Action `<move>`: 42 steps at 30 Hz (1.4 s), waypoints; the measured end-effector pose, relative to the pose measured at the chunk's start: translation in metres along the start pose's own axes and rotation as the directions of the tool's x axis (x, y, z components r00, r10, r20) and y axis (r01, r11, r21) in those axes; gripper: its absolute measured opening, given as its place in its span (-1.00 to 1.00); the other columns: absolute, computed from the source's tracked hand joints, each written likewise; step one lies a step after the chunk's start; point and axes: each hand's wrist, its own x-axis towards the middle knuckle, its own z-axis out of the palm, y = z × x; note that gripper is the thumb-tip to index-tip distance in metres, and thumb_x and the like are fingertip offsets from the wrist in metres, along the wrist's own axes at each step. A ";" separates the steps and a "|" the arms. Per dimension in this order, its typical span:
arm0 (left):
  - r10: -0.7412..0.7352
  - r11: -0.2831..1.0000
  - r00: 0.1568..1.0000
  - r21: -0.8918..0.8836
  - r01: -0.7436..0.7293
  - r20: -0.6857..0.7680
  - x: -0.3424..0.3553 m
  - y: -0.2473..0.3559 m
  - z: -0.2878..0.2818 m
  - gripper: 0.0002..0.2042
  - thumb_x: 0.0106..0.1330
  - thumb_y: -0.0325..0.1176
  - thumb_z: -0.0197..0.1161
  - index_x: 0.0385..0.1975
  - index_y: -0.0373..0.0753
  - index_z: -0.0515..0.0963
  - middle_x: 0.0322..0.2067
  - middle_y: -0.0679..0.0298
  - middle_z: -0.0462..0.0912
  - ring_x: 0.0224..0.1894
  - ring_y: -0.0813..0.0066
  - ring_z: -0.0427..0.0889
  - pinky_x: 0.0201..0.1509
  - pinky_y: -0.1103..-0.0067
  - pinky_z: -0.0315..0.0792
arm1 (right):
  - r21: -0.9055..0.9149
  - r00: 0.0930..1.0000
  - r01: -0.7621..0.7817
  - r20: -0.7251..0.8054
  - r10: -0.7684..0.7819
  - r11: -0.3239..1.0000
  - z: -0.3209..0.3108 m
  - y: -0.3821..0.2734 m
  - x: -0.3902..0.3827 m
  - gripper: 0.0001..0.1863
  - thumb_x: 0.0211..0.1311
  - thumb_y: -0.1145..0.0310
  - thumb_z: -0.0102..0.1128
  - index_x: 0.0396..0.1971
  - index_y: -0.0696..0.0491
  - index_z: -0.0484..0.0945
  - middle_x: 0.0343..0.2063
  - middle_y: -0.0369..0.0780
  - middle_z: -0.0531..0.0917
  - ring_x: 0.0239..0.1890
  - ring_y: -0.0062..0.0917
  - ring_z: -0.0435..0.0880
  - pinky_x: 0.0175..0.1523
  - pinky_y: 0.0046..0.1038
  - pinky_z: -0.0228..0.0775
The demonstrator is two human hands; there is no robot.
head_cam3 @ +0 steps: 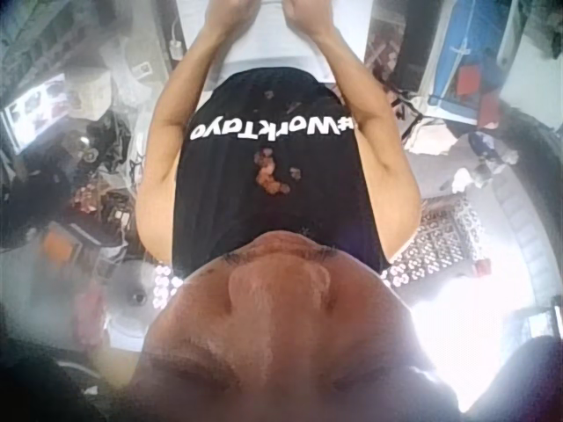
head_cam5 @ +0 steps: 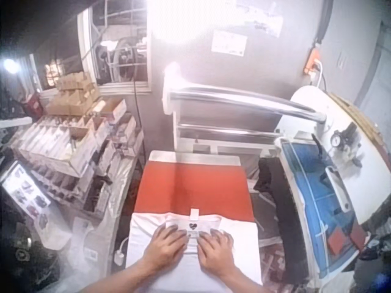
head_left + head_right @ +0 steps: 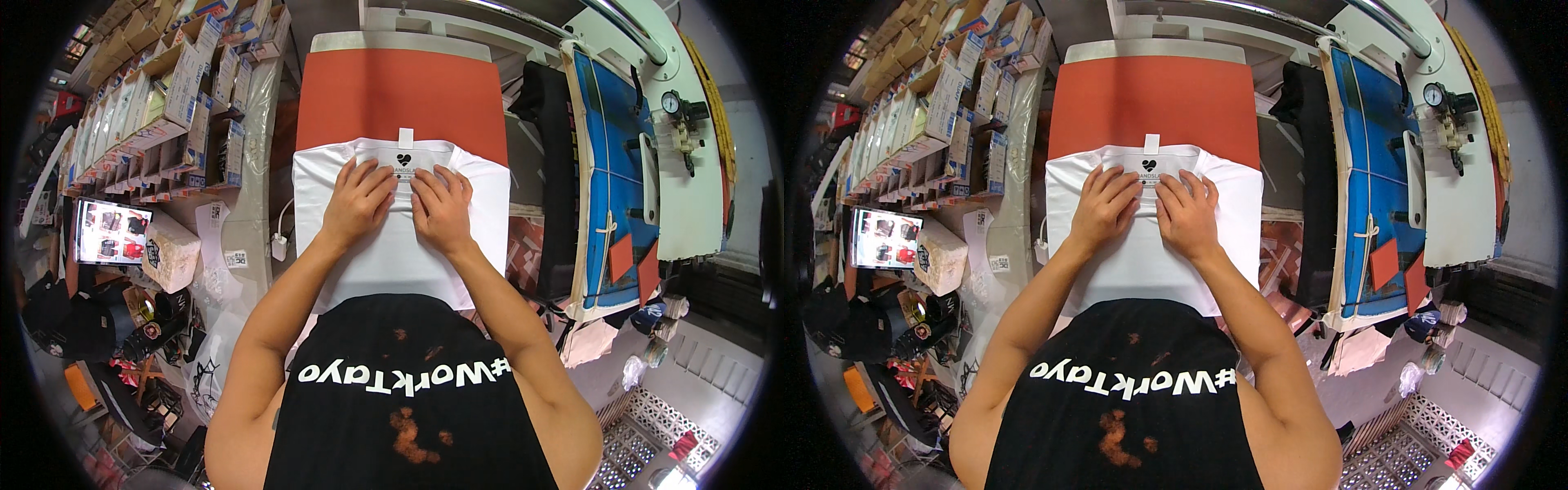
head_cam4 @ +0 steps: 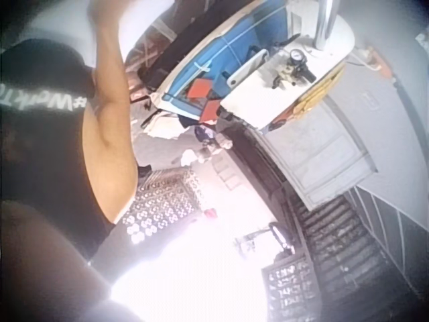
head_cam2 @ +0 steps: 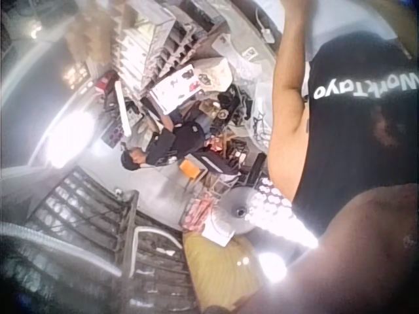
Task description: The person prepares shirts for printing by aligning them on a heat press and trimming designs with scissors.
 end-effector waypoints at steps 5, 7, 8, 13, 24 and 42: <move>-0.013 1.000 1.000 -0.020 0.013 0.002 0.001 0.002 -0.003 -0.73 0.15 -0.39 0.32 -0.12 -0.17 0.60 0.02 0.28 0.59 0.15 0.20 0.48 0.34 0.18 0.19 | -0.002 1.000 0.001 0.003 -0.001 1.000 -0.001 0.000 0.000 -0.73 0.15 0.32 0.21 -0.13 0.02 0.62 0.01 -0.32 0.61 0.18 -0.32 0.42 0.30 -0.07 0.00; -0.014 1.000 1.000 -0.026 0.014 0.006 0.002 0.003 -0.004 -0.73 0.15 -0.40 0.32 -0.12 -0.18 0.60 0.02 0.28 0.59 0.14 0.20 0.48 0.34 0.18 0.19 | -0.006 1.000 0.001 -0.002 -0.001 1.000 -0.001 0.000 0.000 -0.73 0.15 0.32 0.21 -0.14 0.03 0.62 0.01 -0.32 0.61 0.17 -0.32 0.42 0.30 -0.07 0.00; -0.015 0.999 1.000 -0.028 0.015 0.008 0.002 0.003 -0.004 -0.73 0.15 -0.40 0.32 -0.12 -0.18 0.60 0.01 0.27 0.59 0.14 0.20 0.48 0.34 0.18 0.19 | -0.008 1.000 0.000 -0.004 0.000 1.000 -0.001 0.000 0.000 -0.73 0.15 0.32 0.21 -0.14 0.03 0.62 0.01 -0.32 0.61 0.17 -0.32 0.43 0.30 -0.07 0.00; -0.030 0.999 0.999 -0.040 0.030 0.015 0.001 0.003 -0.004 -0.74 0.14 -0.41 0.32 -0.13 -0.18 0.60 0.01 0.27 0.59 0.14 0.19 0.48 0.34 0.18 0.19 | 0.003 1.000 -0.001 -0.013 0.001 1.000 0.000 0.000 -0.001 -0.73 0.14 0.33 0.21 -0.14 0.03 0.62 0.02 -0.32 0.61 0.16 -0.32 0.43 0.30 -0.06 0.01; -0.133 0.988 0.988 -0.063 0.139 0.083 0.037 -0.004 0.002 -0.84 0.01 -0.58 0.20 -0.46 -0.14 0.61 -0.23 0.35 0.60 0.01 0.24 0.46 0.26 0.15 0.08 | 0.028 1.000 -0.027 0.007 0.027 0.999 0.006 -0.001 0.034 -0.91 -0.03 0.40 0.23 -0.47 0.04 0.56 -0.26 -0.24 0.59 -0.08 -0.31 0.48 0.05 -0.12 0.15; -0.771 0.626 0.579 -0.145 0.766 -0.266 -0.206 -0.010 -0.092 -0.86 0.16 -0.57 0.12 -0.33 -0.35 0.59 -0.28 0.09 0.63 -0.14 0.12 0.59 0.03 0.39 0.42 | -0.614 0.789 -0.613 -0.445 0.423 0.498 -0.357 0.235 -0.161 -0.45 0.33 -0.06 0.05 -0.24 0.23 0.59 -0.21 0.08 0.62 -0.10 0.05 0.53 0.03 -0.03 0.32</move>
